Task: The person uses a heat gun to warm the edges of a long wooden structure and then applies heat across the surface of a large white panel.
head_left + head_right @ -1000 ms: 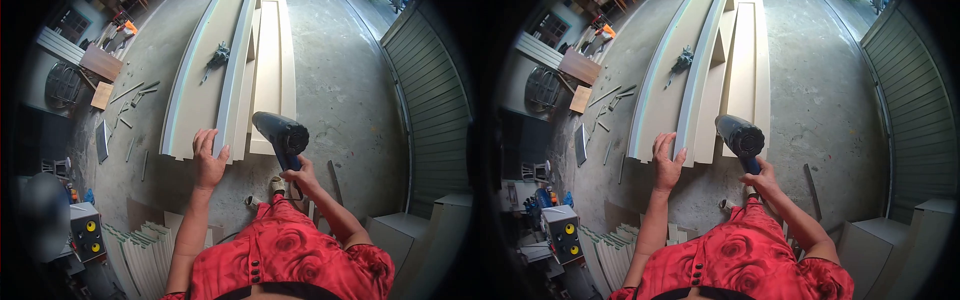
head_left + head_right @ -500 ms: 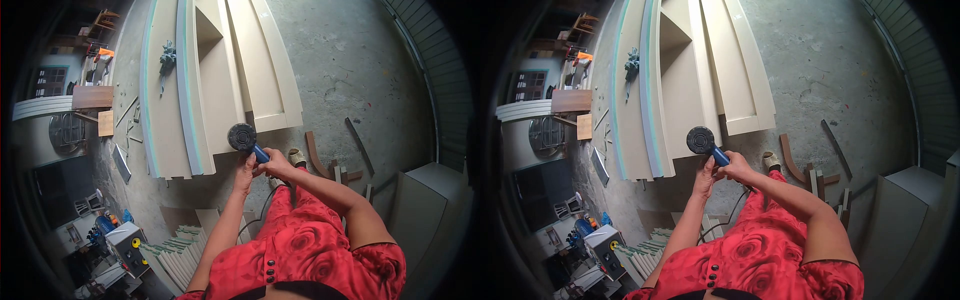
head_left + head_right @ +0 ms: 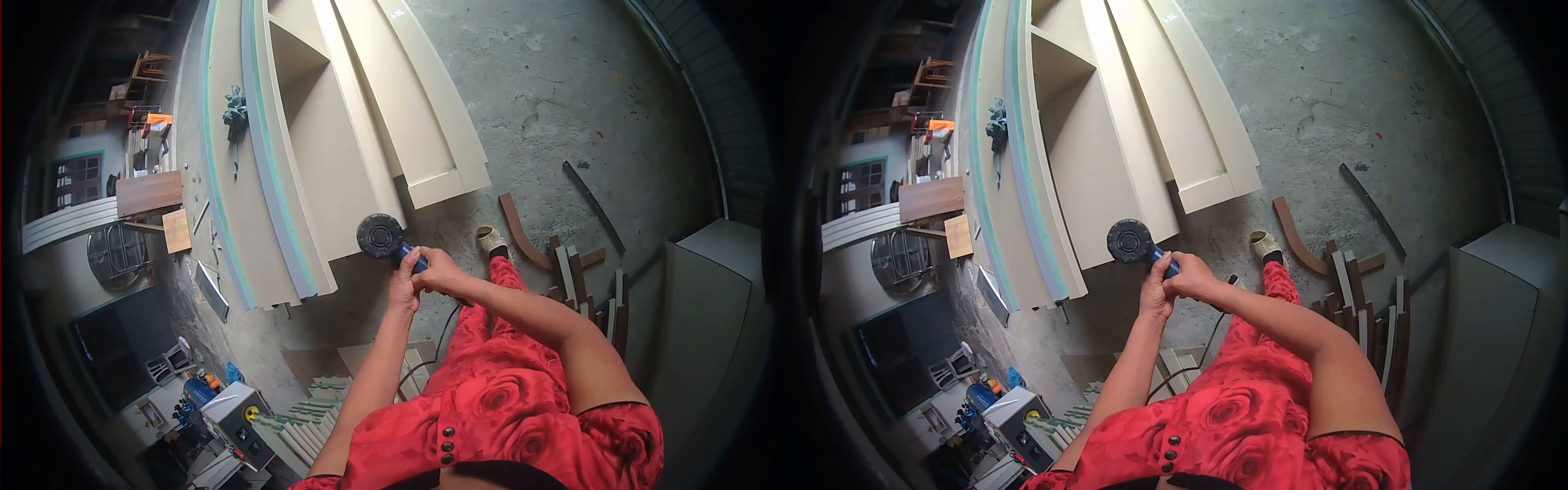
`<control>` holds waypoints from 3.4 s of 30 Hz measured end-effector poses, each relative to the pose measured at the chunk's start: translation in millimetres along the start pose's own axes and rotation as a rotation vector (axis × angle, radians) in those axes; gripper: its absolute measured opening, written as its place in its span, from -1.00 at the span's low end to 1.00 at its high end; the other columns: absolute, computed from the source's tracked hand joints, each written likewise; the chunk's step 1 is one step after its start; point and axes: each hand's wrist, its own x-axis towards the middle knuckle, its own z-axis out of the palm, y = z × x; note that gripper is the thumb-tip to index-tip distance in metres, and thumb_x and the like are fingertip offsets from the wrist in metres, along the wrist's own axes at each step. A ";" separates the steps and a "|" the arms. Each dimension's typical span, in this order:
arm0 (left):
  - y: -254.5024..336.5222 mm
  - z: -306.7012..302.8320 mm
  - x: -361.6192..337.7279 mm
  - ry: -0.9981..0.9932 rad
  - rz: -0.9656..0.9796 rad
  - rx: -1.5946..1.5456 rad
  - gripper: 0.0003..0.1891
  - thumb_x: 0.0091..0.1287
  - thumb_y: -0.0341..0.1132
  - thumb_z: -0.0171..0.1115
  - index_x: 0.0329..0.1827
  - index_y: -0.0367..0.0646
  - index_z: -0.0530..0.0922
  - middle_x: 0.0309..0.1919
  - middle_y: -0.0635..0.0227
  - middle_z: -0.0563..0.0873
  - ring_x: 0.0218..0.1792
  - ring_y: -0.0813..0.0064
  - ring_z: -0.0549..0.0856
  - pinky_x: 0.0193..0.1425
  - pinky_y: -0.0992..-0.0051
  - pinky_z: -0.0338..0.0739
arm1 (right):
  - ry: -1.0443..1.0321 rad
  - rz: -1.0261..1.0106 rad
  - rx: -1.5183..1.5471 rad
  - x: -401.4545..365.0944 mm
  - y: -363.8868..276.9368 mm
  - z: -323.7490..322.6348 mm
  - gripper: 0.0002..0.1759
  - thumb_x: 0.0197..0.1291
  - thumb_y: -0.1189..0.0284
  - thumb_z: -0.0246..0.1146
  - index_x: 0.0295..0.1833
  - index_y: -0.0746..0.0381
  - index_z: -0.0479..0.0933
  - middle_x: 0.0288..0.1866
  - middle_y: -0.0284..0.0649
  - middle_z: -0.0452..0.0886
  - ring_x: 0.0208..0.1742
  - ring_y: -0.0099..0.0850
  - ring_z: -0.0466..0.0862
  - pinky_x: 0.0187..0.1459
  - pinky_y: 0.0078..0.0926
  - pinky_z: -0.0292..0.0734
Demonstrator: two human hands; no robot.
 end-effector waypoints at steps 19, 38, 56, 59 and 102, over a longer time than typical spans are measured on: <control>-0.5 2.6 9.9 0.022 -0.018 0.003 -0.72 0.12 -0.17 0.38 -0.22 -0.09 0.54 -0.49 0.47 0.58 -0.53 0.58 0.58 -0.55 0.53 0.45 | -0.047 -0.057 0.058 10.5 6.9 -5.2 -0.45 -0.29 0.34 0.40 -0.12 0.38 0.46 -0.52 -0.16 0.56 -0.62 -0.44 0.58 -0.59 -0.50 0.50; 70.7 30.5 108.3 0.021 0.131 -0.043 -0.71 0.07 -0.29 0.39 -0.18 -0.12 0.52 -0.45 0.46 0.58 -0.50 0.57 0.60 -0.49 0.55 0.53 | -0.004 -0.196 0.097 94.2 -70.3 -35.5 -0.55 -0.29 0.40 0.39 -0.24 0.41 0.45 -0.56 -0.21 0.53 -0.65 -0.48 0.54 -0.62 -0.51 0.45; 62.7 24.7 118.4 0.035 0.147 -0.058 -0.66 0.06 -0.31 0.39 -0.12 -0.14 0.49 -0.41 0.44 0.56 -0.47 0.56 0.59 -0.46 0.52 0.51 | -0.004 -0.128 0.034 102.2 -63.7 -36.4 -0.56 -0.22 0.45 0.38 -0.17 0.37 0.44 -0.49 -0.24 0.51 -0.58 -0.52 0.53 -0.57 -0.56 0.46; 61.5 24.5 119.5 0.033 0.135 -0.062 -0.65 0.05 -0.32 0.39 -0.11 -0.13 0.49 -0.40 0.44 0.57 -0.45 0.56 0.59 -0.42 0.53 0.52 | -0.009 -0.129 0.048 100.5 -65.5 -37.1 -0.55 -0.22 0.45 0.37 -0.15 0.37 0.44 -0.48 -0.24 0.51 -0.57 -0.52 0.53 -0.56 -0.57 0.47; 99.6 62.4 116.4 0.101 0.179 -0.180 -0.73 0.02 -0.30 0.41 -0.24 -0.16 0.58 -0.36 0.39 0.64 -0.40 0.51 0.63 -0.34 0.51 0.55 | -0.011 -0.087 0.019 122.5 -101.0 -48.8 -0.57 -0.24 0.50 0.29 -0.14 0.33 0.43 -0.51 -0.23 0.51 -0.62 -0.50 0.50 -0.62 -0.54 0.35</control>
